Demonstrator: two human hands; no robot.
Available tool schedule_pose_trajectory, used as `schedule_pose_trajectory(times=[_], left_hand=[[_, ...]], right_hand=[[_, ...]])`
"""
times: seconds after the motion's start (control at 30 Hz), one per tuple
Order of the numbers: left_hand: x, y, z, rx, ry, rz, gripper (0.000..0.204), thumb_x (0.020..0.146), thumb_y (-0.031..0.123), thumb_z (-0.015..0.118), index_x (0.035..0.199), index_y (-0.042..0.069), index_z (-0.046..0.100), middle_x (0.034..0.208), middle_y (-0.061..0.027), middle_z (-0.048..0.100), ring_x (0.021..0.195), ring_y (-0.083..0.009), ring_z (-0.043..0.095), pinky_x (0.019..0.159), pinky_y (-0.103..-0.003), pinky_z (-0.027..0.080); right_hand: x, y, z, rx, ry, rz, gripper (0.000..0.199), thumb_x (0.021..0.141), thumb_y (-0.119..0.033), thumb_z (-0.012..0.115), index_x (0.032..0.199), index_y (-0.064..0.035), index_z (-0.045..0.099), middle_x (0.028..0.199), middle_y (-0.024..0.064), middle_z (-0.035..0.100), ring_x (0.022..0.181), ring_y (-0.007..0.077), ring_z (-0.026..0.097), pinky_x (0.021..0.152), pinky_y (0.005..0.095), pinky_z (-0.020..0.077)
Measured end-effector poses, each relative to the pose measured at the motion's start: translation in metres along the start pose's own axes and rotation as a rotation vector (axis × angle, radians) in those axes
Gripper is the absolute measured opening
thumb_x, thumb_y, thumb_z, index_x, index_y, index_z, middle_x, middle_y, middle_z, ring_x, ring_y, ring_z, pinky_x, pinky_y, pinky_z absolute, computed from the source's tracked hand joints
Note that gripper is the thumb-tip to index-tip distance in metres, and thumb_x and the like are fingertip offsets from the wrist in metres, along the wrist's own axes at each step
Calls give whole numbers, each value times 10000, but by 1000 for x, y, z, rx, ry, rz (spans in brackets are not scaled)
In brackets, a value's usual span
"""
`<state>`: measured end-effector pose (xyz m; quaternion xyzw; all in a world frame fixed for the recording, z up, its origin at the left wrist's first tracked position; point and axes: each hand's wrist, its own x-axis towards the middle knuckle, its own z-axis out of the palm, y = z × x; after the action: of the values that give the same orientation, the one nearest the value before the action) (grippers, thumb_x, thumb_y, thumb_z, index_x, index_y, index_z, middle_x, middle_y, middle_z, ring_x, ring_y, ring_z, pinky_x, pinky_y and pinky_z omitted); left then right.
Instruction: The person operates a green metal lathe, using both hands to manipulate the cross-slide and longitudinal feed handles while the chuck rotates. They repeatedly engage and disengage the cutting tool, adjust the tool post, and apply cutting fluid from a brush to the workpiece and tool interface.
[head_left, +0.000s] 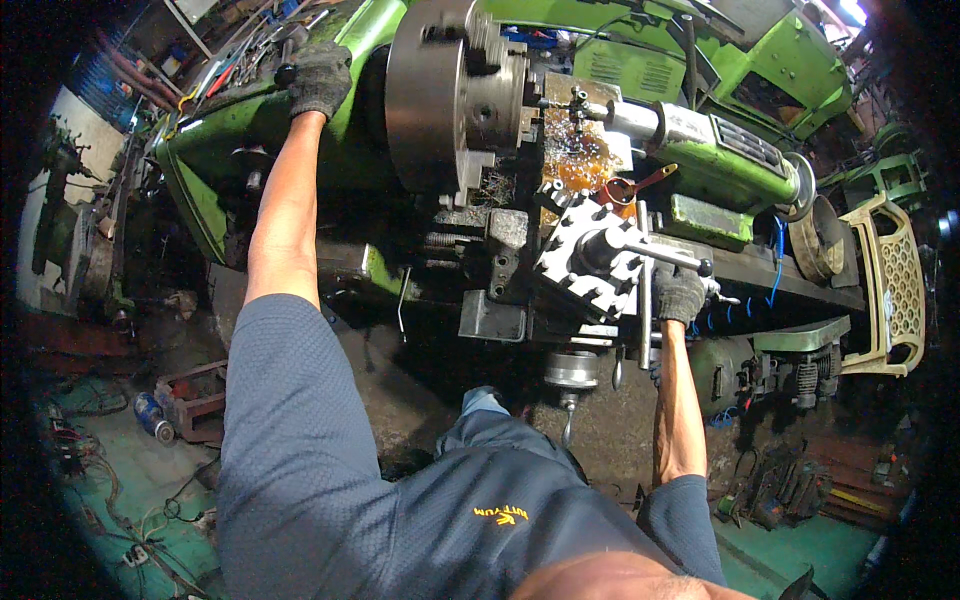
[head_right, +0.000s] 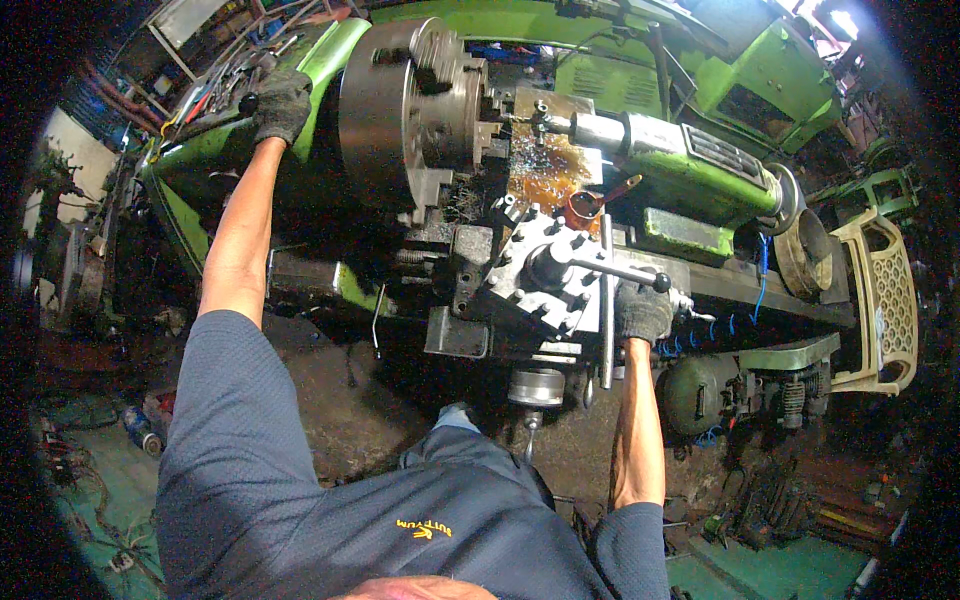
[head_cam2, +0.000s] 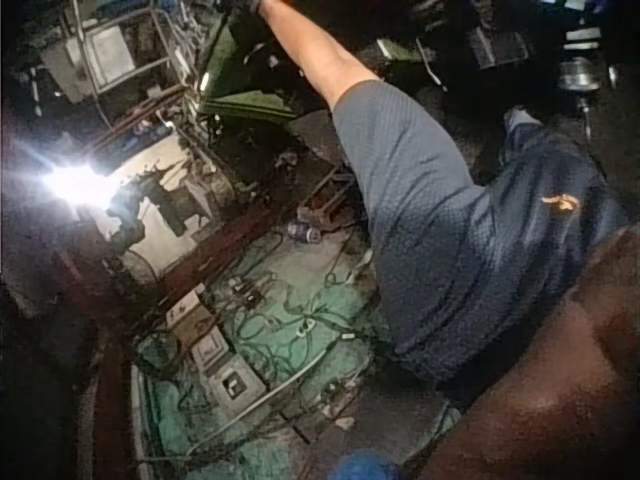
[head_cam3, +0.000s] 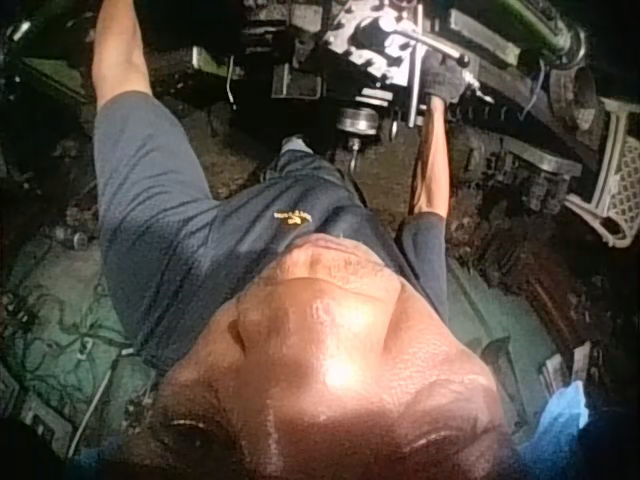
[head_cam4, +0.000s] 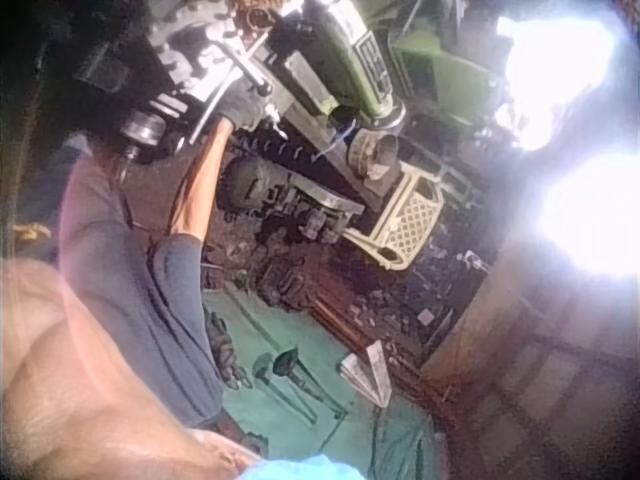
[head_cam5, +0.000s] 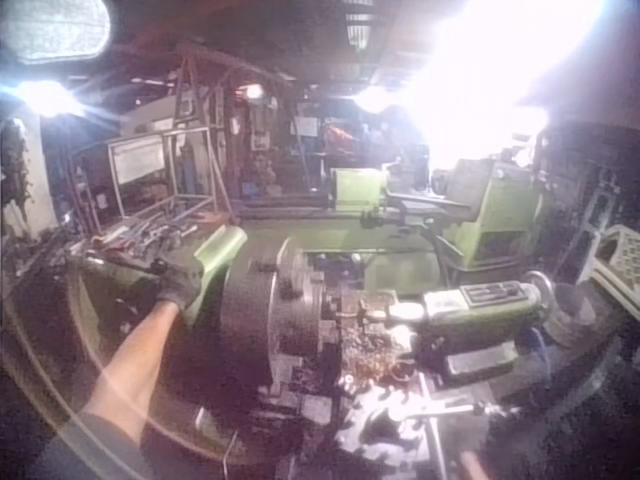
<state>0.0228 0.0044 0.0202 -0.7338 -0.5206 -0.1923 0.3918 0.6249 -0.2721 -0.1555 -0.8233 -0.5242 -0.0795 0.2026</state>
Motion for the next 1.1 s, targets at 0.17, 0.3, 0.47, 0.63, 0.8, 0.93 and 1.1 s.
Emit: schedule_pose_trajectory(times=[0.17, 0.3, 0.47, 0.63, 0.8, 0.93, 1.1], left_hand=[[1, 2, 3, 3, -62, -60, 142, 787, 168, 563, 771, 174, 704, 873, -101, 683, 907, -337, 643, 907, -538, 427], [4, 5, 1, -13, -32, -49, 143, 782, 163, 562, 767, 175, 704, 873, -106, 684, 902, -342, 644, 894, -531, 433], [-2, -2, 1, -21, -56, -49, 144, 782, 160, 558, 775, 159, 702, 874, -114, 682, 892, -344, 643, 860, -516, 451], [2, 2, 2, -79, -12, -33, 139, 785, 159, 558, 776, 135, 695, 861, -131, 674, 880, -355, 639, 813, -497, 476], [3, 2, 2, -57, 13, -25, 138, 785, 155, 557, 772, 129, 692, 846, -146, 668, 862, -365, 638, 804, -493, 480], [-5, -3, 8, -77, 31, -1, 138, 789, 142, 550, 729, 113, 670, 806, -151, 652, 816, -362, 632, 760, -484, 479], [1, 5, 3, -186, 43, -78, 117, 780, 117, 546, 742, 101, 655, 818, -155, 632, 829, -364, 620, 772, -478, 480]], right_hand=[[-1, 2, 3, -16, 38, -22, 408, 883, -446, 580, 937, -65, 716, 854, 222, 697, 798, 432, 673, 726, 521, 526], [0, 4, 4, 6, 31, 9, 434, 887, -473, 580, 897, -60, 713, 844, 223, 695, 798, 431, 671, 732, 524, 525], [0, -5, 1, 25, 27, 7, 485, 875, -524, 595, 896, -56, 721, 836, 230, 696, 805, 434, 674, 746, 531, 524], [-1, 4, 4, -27, 27, 43, 495, 868, -532, 602, 895, -54, 725, 848, 232, 701, 825, 434, 677, 759, 530, 525], [-1, 1, 4, -27, 62, 36, 487, 877, -523, 590, 878, -55, 727, 824, 237, 696, 808, 431, 682, 747, 530, 527], [-2, 3, 10, -39, 31, 47, 455, 869, -490, 591, 820, -60, 732, 753, 230, 686, 721, 425, 681, 683, 527, 529], [0, -5, -3, -45, -31, 149, 284, 862, -432, 605, 964, -194, 721, 845, 158, 717, 795, 388, 701, 682, 500, 543]])
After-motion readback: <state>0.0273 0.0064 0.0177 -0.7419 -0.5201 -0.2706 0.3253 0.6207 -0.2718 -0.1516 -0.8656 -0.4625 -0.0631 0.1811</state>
